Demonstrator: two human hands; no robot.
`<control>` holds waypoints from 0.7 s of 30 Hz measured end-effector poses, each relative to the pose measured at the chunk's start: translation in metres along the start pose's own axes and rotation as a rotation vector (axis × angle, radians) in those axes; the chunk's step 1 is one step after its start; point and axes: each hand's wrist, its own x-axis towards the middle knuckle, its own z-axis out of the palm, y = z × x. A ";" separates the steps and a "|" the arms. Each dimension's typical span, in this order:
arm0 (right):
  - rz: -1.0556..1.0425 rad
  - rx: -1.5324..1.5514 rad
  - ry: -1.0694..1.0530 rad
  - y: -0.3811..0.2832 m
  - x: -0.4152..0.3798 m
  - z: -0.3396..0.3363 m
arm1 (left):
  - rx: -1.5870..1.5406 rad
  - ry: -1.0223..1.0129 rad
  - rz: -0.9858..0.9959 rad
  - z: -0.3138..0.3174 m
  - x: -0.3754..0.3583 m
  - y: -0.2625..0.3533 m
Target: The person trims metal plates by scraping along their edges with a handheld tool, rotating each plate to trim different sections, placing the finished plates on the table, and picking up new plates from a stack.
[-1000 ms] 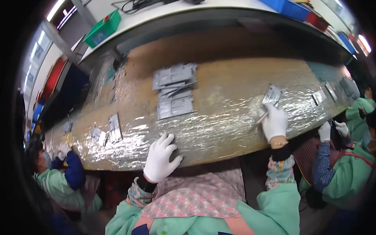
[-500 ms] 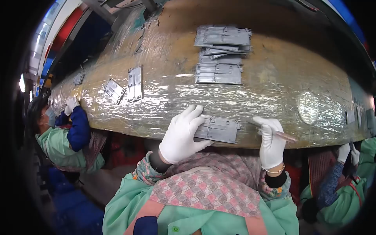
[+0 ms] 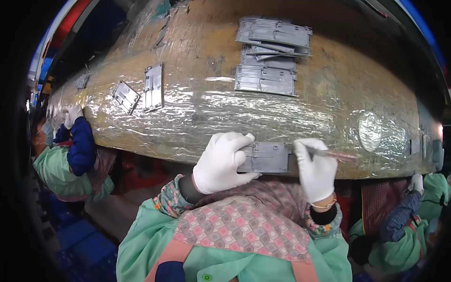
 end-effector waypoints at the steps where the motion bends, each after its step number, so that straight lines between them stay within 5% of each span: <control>1: 0.006 0.084 0.004 -0.004 -0.003 0.012 | -0.005 0.003 -0.009 0.000 -0.002 0.001; 7: -0.191 -0.055 -0.036 -0.015 -0.005 0.056 | 0.020 -0.039 -0.040 -0.004 -0.006 0.003; 21: -0.243 -0.144 0.030 -0.020 -0.005 0.067 | 0.019 -0.045 -0.063 0.001 -0.008 0.002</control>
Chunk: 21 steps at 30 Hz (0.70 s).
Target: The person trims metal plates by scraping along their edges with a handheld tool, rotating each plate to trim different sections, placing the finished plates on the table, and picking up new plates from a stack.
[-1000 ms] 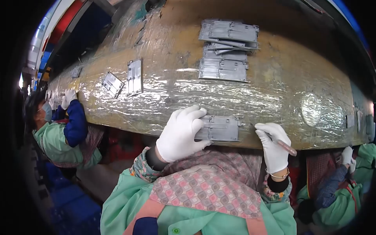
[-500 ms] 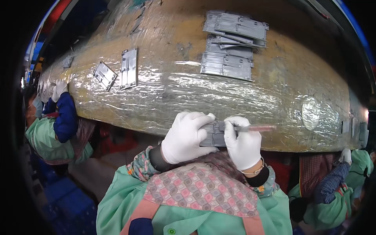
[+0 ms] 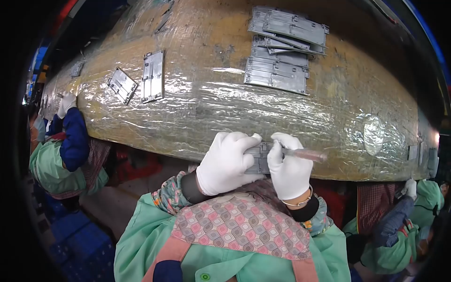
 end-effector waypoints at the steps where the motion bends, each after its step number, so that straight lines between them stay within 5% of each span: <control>1: -0.002 -0.003 0.000 0.000 0.000 -0.001 | 0.005 0.003 0.005 0.000 0.000 0.000; 12: -0.031 -0.026 -0.015 0.001 -0.001 -0.002 | -0.003 0.008 0.027 0.000 -0.001 -0.003; 13: 0.130 0.100 -0.016 0.006 -0.005 -0.001 | -0.010 -0.007 0.023 0.000 0.000 -0.003; 21: 0.132 0.245 -0.063 0.004 -0.006 -0.001 | -0.009 0.001 0.022 0.001 -0.002 -0.004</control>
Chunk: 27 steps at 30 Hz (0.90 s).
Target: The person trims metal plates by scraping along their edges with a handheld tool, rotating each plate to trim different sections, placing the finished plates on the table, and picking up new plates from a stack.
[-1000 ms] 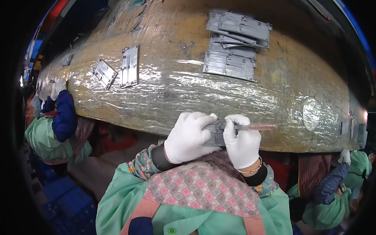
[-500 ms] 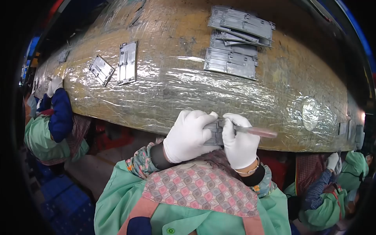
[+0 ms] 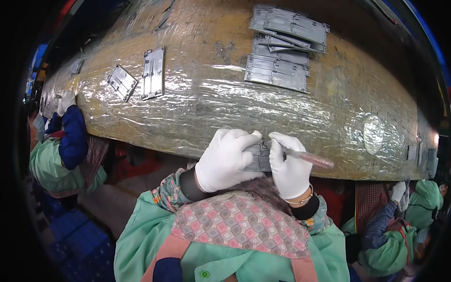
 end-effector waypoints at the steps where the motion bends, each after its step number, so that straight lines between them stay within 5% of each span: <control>1: 0.045 -0.006 0.004 -0.003 -0.001 -0.002 | 0.001 -0.021 0.003 -0.001 0.000 -0.001; 6: -0.051 -0.168 0.080 0.007 -0.004 -0.007 | 0.010 -0.058 -0.002 -0.003 0.002 0.000; 10: 0.131 0.264 0.072 0.009 -0.008 -0.014 | -0.020 -0.037 0.004 -0.005 0.003 -0.001; 25: -0.040 0.102 -0.049 0.018 -0.007 -0.021 | -0.008 -0.047 0.025 -0.008 0.005 -0.003; 27: 0.144 0.380 -0.175 0.011 -0.008 -0.025 | -0.004 -0.039 0.041 -0.007 0.006 -0.004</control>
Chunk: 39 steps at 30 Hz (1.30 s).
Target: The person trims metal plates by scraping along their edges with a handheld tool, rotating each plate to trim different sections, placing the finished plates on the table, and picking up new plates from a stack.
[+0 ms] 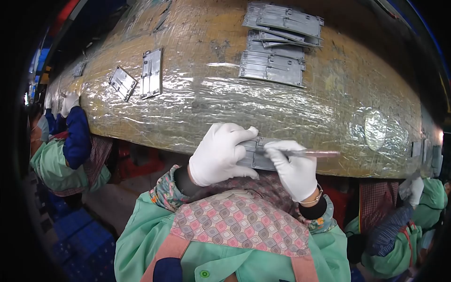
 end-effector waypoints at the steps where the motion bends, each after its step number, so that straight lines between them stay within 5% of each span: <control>1: 0.028 -0.058 -0.079 -0.006 -0.001 -0.004 | -0.015 -0.012 0.009 -0.002 0.001 -0.002; 8: -0.025 0.107 0.167 -0.002 -0.009 -0.001 | 0.022 -0.055 0.065 -0.038 0.019 -0.015; 11: -0.307 -0.378 0.073 -0.006 -0.002 -0.002 | -0.065 0.022 0.075 -0.020 0.018 -0.023; 14: -0.380 -0.281 0.072 -0.001 -0.007 0.012 | -0.172 0.042 0.056 -0.007 0.014 -0.028; 18: -0.508 -0.620 -0.113 -0.003 -0.010 0.000 | -0.141 0.021 0.033 -0.017 0.006 -0.026; 22: -0.619 -0.650 -0.121 0.010 -0.016 -0.006 | -0.217 -0.178 -0.054 -0.036 0.003 -0.022; 36: -0.601 -0.494 0.016 -0.001 0.006 0.014 | -0.151 -0.109 -0.035 -0.023 0.006 -0.026; 39: -0.413 -0.409 0.037 0.003 0.007 0.017 | -0.156 -0.099 -0.025 -0.022 0.006 -0.027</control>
